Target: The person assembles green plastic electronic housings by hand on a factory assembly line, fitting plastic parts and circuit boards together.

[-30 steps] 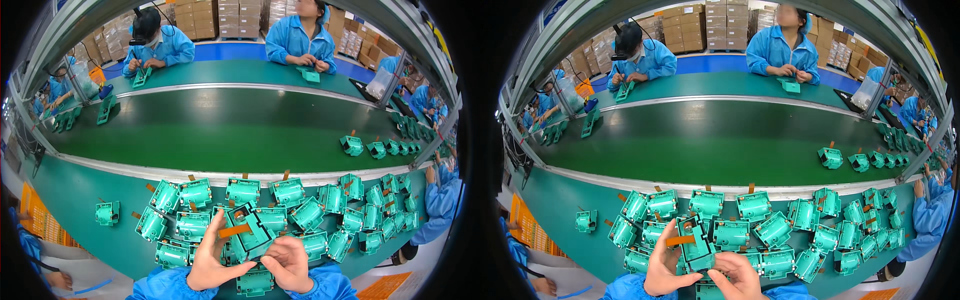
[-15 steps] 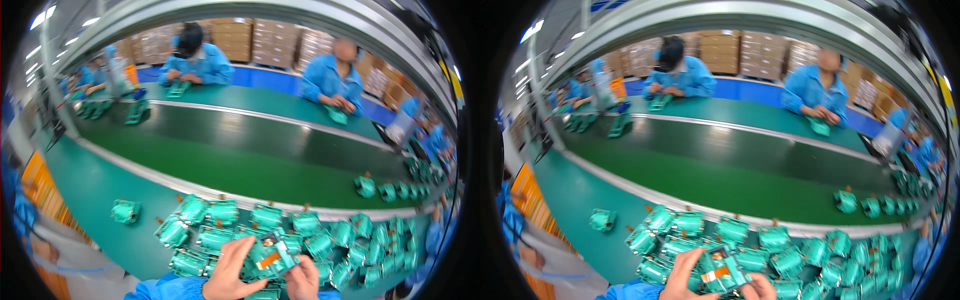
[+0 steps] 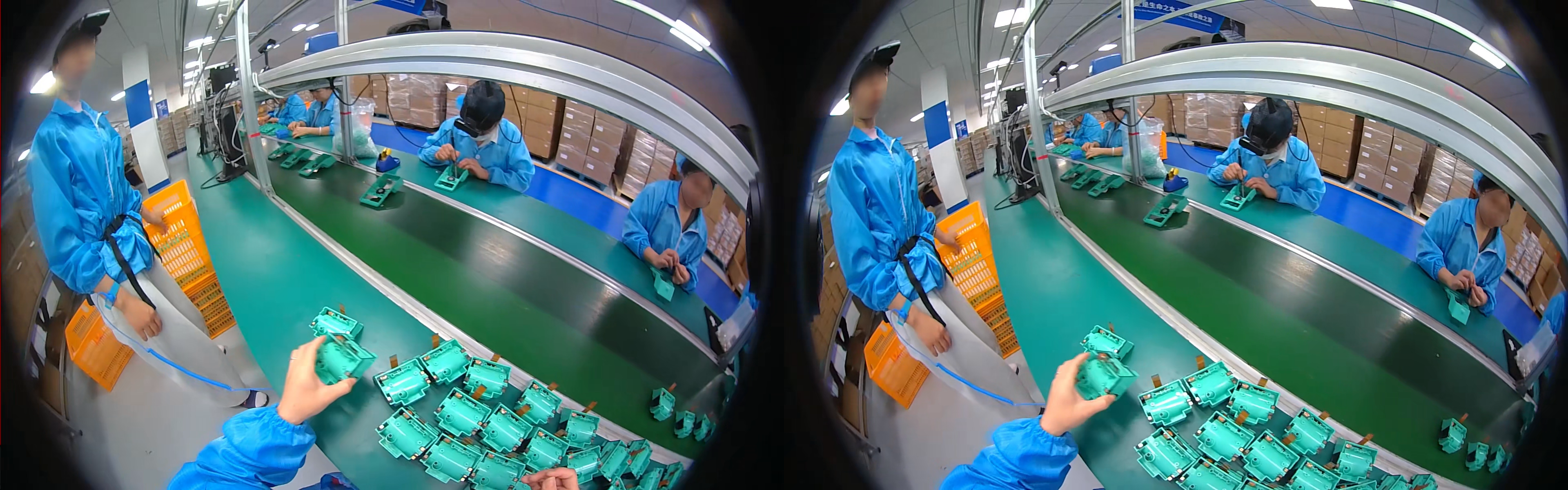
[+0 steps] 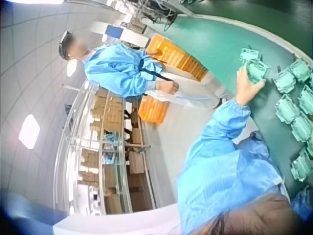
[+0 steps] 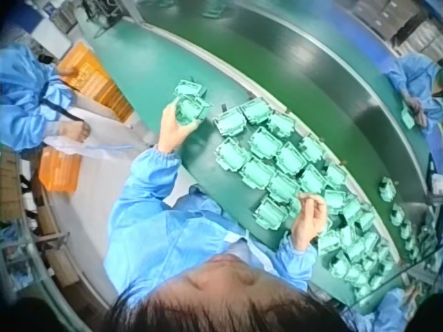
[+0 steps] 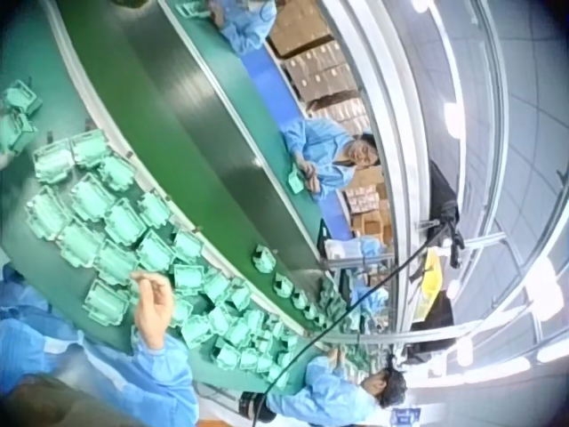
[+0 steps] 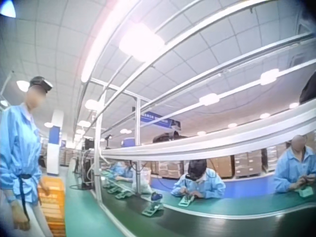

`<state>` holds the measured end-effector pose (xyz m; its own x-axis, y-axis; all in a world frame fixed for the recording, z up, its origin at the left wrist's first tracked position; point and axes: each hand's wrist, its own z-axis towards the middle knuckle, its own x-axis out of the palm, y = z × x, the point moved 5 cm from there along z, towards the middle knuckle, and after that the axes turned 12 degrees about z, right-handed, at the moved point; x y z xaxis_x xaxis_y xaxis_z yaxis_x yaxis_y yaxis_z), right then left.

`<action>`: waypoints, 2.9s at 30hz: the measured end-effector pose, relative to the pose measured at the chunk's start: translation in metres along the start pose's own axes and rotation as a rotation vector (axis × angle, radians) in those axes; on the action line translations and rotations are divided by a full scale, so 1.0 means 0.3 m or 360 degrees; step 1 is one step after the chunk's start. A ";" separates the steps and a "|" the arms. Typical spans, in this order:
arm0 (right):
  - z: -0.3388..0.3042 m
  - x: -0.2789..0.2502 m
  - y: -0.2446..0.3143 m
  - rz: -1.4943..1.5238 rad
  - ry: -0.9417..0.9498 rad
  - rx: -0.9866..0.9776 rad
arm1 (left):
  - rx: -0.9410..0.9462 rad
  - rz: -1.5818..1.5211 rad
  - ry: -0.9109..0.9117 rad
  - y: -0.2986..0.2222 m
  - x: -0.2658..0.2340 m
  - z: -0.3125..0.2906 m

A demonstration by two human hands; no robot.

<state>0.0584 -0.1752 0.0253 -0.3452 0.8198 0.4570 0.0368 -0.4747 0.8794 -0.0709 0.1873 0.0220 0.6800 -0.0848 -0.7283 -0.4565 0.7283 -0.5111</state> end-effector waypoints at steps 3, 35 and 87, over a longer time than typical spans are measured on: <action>0.000 -0.002 0.000 -0.0010 -0.0023 0.0017 | 0.0198 0.0094 -0.0013 -0.027 0.098 0.031; -0.035 0.090 0.105 -0.0845 0.0594 -0.0504 | 0.2108 -0.0188 0.1006 -1.328 0.518 0.139; 0.094 -0.012 -0.074 0.1046 -0.0022 0.0628 | 0.0762 -0.1524 0.1746 -0.716 0.299 -0.131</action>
<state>0.0853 -0.1584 0.0079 -0.1248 0.4139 0.9017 0.5633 -0.7186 0.4079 0.0654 -0.0036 0.0486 -0.2416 -0.9231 -0.2991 0.2605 0.2353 -0.9364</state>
